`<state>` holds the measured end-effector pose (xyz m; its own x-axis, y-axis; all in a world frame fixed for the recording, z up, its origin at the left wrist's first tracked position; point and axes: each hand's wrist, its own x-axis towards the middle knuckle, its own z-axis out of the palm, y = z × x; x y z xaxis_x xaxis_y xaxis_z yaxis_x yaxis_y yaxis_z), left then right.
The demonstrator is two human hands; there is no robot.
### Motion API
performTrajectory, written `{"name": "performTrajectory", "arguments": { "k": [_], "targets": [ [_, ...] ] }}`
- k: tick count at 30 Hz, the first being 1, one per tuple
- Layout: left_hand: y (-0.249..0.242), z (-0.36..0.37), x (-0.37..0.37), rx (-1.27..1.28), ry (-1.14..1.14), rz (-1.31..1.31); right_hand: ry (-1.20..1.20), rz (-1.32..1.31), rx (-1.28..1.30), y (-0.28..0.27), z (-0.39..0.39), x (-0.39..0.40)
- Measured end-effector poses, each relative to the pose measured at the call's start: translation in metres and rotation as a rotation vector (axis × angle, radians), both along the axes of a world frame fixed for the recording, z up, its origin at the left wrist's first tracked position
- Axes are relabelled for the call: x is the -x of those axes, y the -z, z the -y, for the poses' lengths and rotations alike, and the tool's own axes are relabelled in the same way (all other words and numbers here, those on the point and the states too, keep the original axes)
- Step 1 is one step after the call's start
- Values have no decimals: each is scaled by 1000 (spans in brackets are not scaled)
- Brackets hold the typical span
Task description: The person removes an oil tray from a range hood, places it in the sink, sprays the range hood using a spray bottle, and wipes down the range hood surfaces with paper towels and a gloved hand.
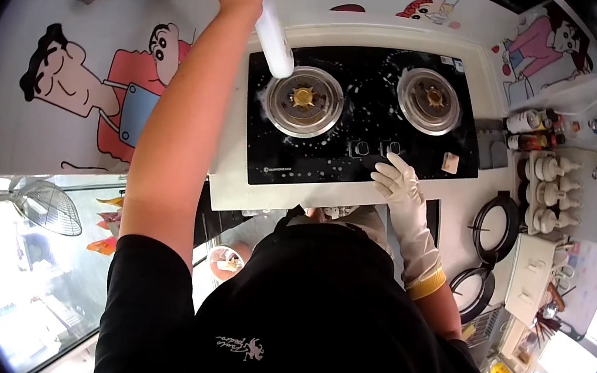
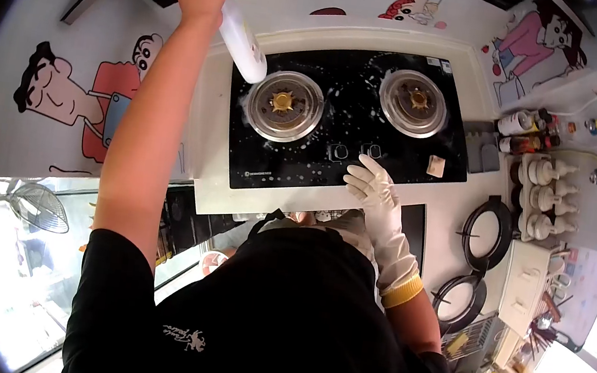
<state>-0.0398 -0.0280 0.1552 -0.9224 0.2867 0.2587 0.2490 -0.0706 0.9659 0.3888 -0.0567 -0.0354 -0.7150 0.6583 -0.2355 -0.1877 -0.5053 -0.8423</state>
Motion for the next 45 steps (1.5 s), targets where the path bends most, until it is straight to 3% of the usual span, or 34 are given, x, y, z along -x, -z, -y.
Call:
{"name": "performTrajectory", "arguments": {
  "k": [2, 3, 6, 10, 19, 24, 32, 42, 45],
  "targets": [
    [2, -11, -2, -21, -31, -112, 34, 24, 32, 0, 0, -6],
    [6, -15, -5, -158, -71, -179, 45, 22, 33, 1, -1, -9],
    [8, -17, 17, -340, -91, 9, 78, 43, 63, 3, -10, -24],
    [9, 0, 25, -437, -83, -15, 104, 103, 101, 3, -28, -45],
    [-5, 0, -4, -304, -311, 1, 39, -29, 84, 17, -73, -100],
    [-3, -46, -60, -223, -113, -123, 42, -38, 76, 15, -94, -122],
    [18, -147, -122, -314, -56, 3, 66, -65, 80, 10, -112, -157],
    [3, -153, -134, -341, -135, -46, 113, -89, 100, 16, -126, -186],
    [10, -163, -128, -280, -37, -211, 121, -111, 155, 21, -129, -188]
  ]
}}
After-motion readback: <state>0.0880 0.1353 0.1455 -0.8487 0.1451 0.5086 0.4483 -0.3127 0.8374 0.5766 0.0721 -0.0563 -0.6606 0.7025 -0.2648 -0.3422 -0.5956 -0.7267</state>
